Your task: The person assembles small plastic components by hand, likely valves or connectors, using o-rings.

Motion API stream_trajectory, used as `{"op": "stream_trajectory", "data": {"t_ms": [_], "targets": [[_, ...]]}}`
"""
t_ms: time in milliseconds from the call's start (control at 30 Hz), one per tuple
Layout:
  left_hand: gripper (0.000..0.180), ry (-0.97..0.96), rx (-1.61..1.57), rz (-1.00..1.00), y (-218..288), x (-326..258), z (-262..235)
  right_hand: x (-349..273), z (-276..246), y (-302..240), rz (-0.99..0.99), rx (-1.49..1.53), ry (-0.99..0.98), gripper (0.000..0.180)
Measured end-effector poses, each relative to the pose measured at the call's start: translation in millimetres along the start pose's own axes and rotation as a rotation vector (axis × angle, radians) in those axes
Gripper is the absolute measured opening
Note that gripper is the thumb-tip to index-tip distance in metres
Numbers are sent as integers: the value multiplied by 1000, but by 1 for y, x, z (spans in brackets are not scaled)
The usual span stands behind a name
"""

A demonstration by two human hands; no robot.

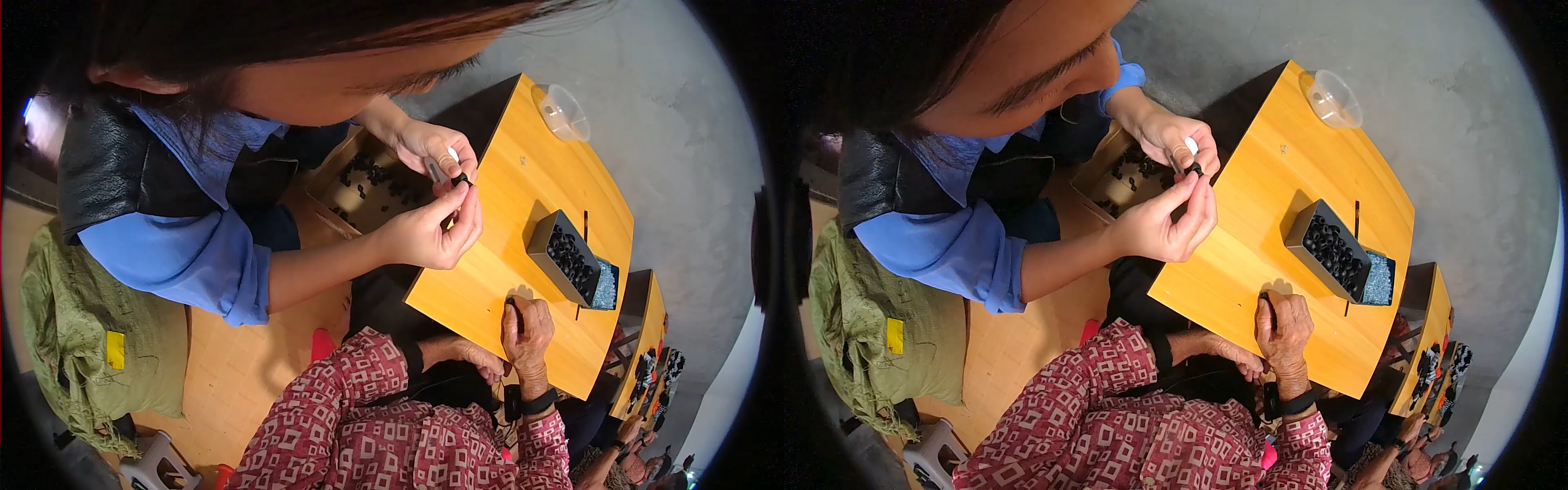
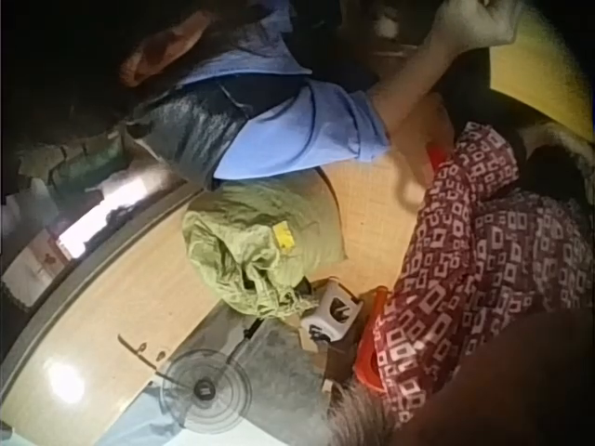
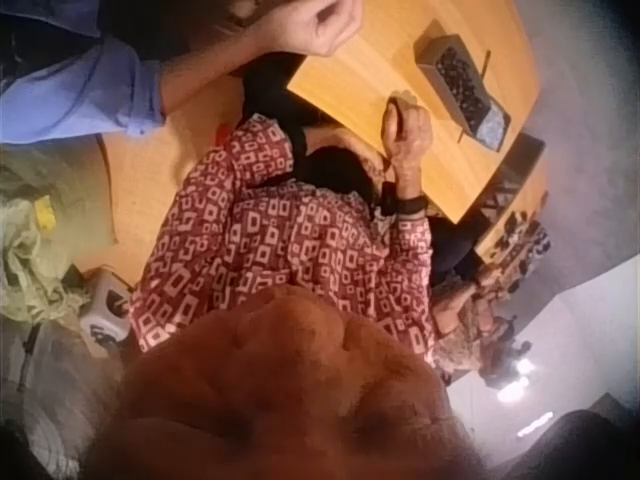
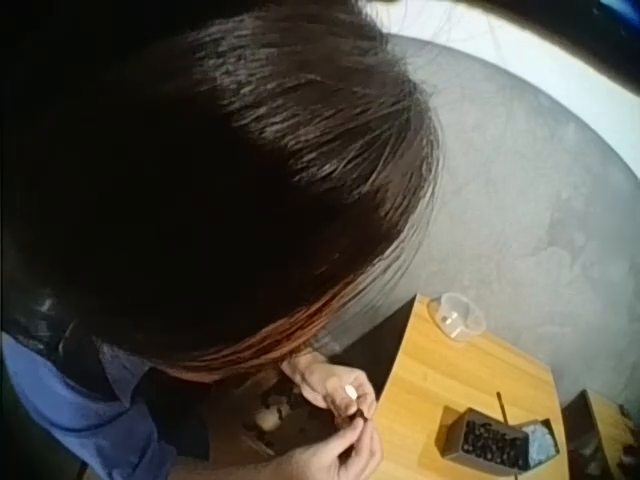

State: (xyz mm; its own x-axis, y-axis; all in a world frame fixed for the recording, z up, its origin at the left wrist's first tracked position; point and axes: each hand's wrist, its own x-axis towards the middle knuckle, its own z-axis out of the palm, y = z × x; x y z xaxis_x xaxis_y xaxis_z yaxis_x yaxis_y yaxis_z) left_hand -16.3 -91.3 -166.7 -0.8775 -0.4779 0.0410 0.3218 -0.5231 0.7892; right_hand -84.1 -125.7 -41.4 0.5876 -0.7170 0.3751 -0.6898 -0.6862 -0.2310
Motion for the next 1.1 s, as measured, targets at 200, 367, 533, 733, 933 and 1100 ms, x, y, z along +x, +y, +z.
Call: {"op": "stream_trajectory", "data": {"t_ms": [200, 367, 533, 733, 933, 1100], "targets": [[22, -11, -9, 13, 6, -3, 1, 1, -1, 0, -8, -11, 3, 13], [22, -11, -28, 21, 3, -4, 0, 0, -1, 0, 27, -2, -20, 13], [24, -49, -3, 6, -7, 3, -4, 1, -1, -2, 11, -4, -7, 13], [23, -46, 0, -11, -9, 6, -3, 1, 0, -1, 11, 1, -4, 13], [25, -51, 4, -11, -10, 6, -3, 1, -1, -1, -9, -11, 0, 13], [24, -43, -6, -15, -8, 4, -1, 0, 0, -1, 1, -3, 0, 14]]}}
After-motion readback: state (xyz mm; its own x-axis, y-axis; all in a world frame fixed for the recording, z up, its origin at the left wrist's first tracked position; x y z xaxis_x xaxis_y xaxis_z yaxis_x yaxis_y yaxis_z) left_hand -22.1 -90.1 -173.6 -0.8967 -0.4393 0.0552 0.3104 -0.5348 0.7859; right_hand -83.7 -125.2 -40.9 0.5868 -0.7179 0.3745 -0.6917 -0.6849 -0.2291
